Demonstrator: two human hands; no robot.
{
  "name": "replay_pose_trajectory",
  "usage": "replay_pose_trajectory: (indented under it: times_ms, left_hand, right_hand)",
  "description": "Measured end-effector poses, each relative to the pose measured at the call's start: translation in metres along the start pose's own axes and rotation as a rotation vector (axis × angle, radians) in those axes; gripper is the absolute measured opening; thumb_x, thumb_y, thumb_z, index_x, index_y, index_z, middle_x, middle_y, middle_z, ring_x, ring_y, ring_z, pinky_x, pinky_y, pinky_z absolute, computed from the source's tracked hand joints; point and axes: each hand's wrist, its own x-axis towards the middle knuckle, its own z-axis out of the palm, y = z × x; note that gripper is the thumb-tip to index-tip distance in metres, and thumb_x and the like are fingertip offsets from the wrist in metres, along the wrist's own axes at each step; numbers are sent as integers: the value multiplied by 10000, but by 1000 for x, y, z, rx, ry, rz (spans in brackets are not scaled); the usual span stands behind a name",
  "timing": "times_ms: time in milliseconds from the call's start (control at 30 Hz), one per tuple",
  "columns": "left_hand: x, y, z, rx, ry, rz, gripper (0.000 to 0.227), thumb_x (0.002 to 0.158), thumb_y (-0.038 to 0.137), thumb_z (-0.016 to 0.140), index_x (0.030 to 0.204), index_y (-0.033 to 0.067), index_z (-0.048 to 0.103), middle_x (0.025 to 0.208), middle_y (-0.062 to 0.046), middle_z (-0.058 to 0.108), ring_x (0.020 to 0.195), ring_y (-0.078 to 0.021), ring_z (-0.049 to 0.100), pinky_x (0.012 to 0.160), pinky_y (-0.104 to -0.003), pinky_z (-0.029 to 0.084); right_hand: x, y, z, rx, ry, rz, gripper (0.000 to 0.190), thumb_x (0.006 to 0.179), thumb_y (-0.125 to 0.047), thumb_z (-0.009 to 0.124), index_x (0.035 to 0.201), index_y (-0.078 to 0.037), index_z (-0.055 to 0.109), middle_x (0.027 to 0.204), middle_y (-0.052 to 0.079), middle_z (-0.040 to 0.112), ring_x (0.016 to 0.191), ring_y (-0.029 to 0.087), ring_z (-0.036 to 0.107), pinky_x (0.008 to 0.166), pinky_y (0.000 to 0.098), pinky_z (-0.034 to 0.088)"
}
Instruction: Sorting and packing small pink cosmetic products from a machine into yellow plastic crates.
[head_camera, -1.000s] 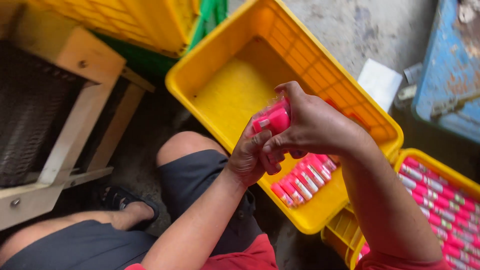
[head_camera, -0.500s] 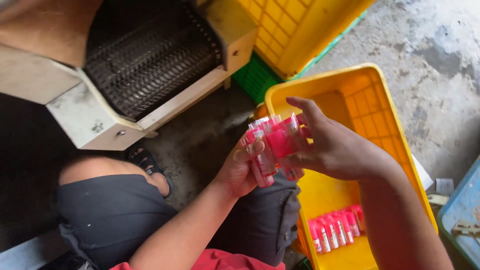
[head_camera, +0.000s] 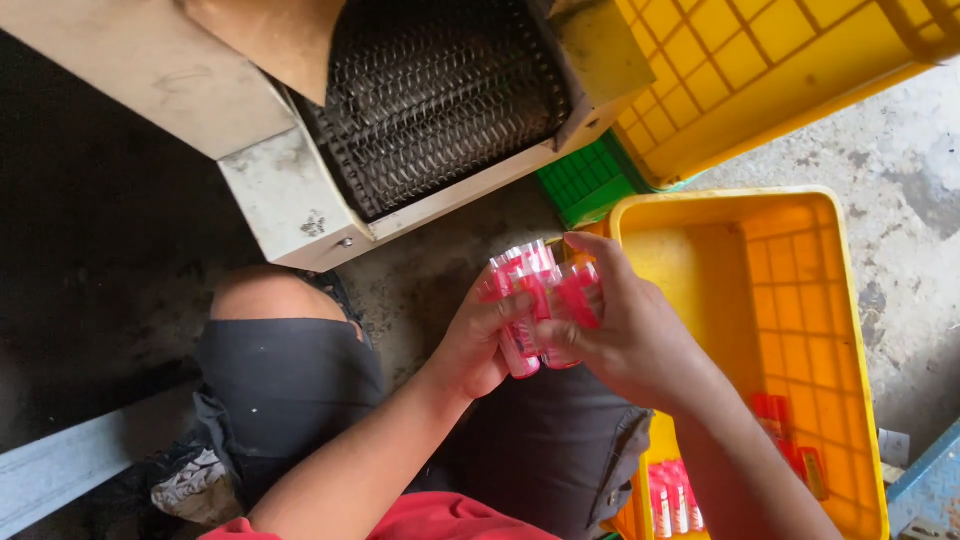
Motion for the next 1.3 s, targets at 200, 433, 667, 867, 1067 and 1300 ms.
replay_pose_trajectory:
  times_ms: [200,433,667,867,1067,1300]
  left_hand:
    - [-6,7,-17,8,78,51,545,885,54,762,1371,55,516,1161,-169,669,920,-248,691,708,-368,594]
    - [-4,12,-21,111,286,60,540,773,182,896,1215,207,588,1142,-75,699,1034,-241,682,851,-428,579]
    - [-7,18,-21,139,261,10,506,778,266,893,1195,243,605,1111,-53,698,1038,-225,669,851,-413,580]
    - [-2,15,-34,149,276,0,536,779,291,889,1221,249,589,1140,-60,680,1081,-235,650,879,-425,576]
    - [1,17,-29,158,288,-12,578,759,297,899,1238,241,581,1144,-66,665,1101,-246,639,898,-439,573]
    - [1,22,-27,199,310,-28,590,754,309,906,1239,230,578,1142,-73,654,1105,-256,632,916,-454,570]
  right_hand:
    - [7,-33,13,-124,-28,110,862,698,-227,802,1495,-208,475,832,100,763,700,246,762,628,377,577]
    - [50,11,7,349,-72,29,725,569,0,854,1262,-68,654,537,179,672,436,216,639,357,302,507]
    - [71,25,-2,376,-49,-141,578,678,-146,922,1185,-36,668,725,157,690,602,200,669,446,333,551]
    - [71,-8,-9,413,-21,-194,668,623,-122,935,1236,-68,675,768,127,711,626,184,690,483,307,560]
    - [101,-7,-20,313,40,-196,628,600,-123,964,1170,-84,703,757,120,709,553,184,644,416,288,529]
    - [132,-32,-34,22,178,-208,519,567,-208,958,1023,-169,712,701,37,651,543,176,600,472,312,497]
